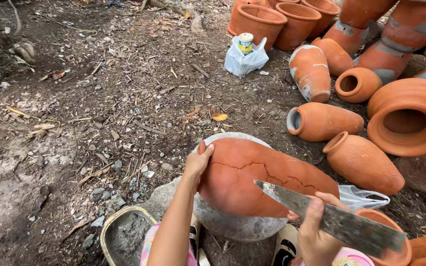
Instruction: The person scrapes the exterior of a cracked clay pot with a large knife, places the pot in a basin of water, and then stirs a gray patching mixture in a small container with a spoon.
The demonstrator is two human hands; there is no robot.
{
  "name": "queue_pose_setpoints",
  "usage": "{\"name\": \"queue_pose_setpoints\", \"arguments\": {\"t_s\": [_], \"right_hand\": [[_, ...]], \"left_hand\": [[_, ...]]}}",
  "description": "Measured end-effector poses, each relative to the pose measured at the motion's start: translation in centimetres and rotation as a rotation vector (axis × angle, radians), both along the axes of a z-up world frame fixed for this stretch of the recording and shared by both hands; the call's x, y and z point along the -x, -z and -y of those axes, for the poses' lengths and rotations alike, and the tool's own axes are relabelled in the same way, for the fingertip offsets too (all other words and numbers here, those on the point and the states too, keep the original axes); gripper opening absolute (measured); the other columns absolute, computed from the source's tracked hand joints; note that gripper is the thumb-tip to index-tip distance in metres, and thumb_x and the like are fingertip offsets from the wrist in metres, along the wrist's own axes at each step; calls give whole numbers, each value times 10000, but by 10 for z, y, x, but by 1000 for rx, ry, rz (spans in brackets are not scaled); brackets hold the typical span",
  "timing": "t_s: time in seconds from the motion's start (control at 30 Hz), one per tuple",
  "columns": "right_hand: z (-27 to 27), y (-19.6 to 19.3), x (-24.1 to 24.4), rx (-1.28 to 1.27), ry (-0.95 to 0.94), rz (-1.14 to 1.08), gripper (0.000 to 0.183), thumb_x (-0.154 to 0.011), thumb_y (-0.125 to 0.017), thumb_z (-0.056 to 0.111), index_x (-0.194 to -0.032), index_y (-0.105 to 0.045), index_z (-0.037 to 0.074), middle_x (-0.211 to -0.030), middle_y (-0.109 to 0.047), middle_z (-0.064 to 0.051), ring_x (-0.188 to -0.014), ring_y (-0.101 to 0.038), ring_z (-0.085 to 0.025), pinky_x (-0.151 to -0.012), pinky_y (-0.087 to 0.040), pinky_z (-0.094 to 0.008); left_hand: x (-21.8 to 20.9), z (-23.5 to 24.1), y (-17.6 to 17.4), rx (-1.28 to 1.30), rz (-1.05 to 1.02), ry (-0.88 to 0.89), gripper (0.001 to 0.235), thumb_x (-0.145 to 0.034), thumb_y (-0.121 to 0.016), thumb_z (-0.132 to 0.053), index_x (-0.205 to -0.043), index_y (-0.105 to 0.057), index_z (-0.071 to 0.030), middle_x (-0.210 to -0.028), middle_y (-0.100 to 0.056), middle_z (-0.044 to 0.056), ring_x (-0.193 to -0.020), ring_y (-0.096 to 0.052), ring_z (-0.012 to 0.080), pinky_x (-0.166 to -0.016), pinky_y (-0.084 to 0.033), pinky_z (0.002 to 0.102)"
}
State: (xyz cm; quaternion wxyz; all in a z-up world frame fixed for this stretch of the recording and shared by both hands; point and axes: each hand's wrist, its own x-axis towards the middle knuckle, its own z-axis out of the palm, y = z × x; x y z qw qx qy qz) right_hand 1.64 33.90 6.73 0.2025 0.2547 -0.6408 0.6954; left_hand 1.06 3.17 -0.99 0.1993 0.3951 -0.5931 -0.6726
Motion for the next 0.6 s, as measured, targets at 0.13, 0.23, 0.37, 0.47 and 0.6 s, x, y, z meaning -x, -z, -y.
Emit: {"name": "queue_pose_setpoints", "arguments": {"t_s": [0.13, 0.23, 0.37, 0.47, 0.6], "right_hand": [[-22, -25, -21, -152, 136, -122, 168, -1117, -472, 112, -1093, -607, 14, -799, -701, -143, -617, -677, -169, -636, -549, -280], [21, -4, -10, -159, 88, -6, 158, -1051, -543, 109, -1091, -607, -30, -782, -683, -164, -583, -670, -196, -586, -560, -299], [33, 7, -6, -77, 51, 96, 191, -1041, -551, 127, -1124, -591, -41, -785, -690, -148, -566, -685, -191, -554, -591, -298], [21, 5, -12, 217, 73, -166, 188, -1183, -484, 200, -1253, -526, 31, -870, -712, -102, -693, -727, -154, -684, -625, -260], [25, 9, -3, -210, 149, -117, 192, -1103, -502, 130, -1078, -612, -25, -864, -690, -169, -657, -690, -225, -666, -576, -325]], "left_hand": [[27, 12, 46, -38, -89, -30, 768, -884, -727, -389, -1512, -467, -32, -1573, -516, 63, -1423, -491, 159, -1136, -358, 286], [28, 10, 65, -42, -118, -26, 802, -905, -714, -393, -1543, -391, -29, -1636, -405, 44, -1491, -373, 141, -1168, -298, 280], [24, -4, 60, -67, -21, -113, 668, -917, -759, -399, -1451, -485, -106, -1453, -539, 47, -1293, -520, 142, -1065, -394, 307], [18, -13, 46, 40, 47, -80, 460, -966, -734, -410, -896, -485, -29, -866, -550, 110, -826, -457, 201, -805, -486, 394], [11, -23, 35, 19, -61, -123, 438, -916, -719, -383, -759, -424, -100, -734, -482, 23, -745, -415, 159, -747, -452, 354]]}}
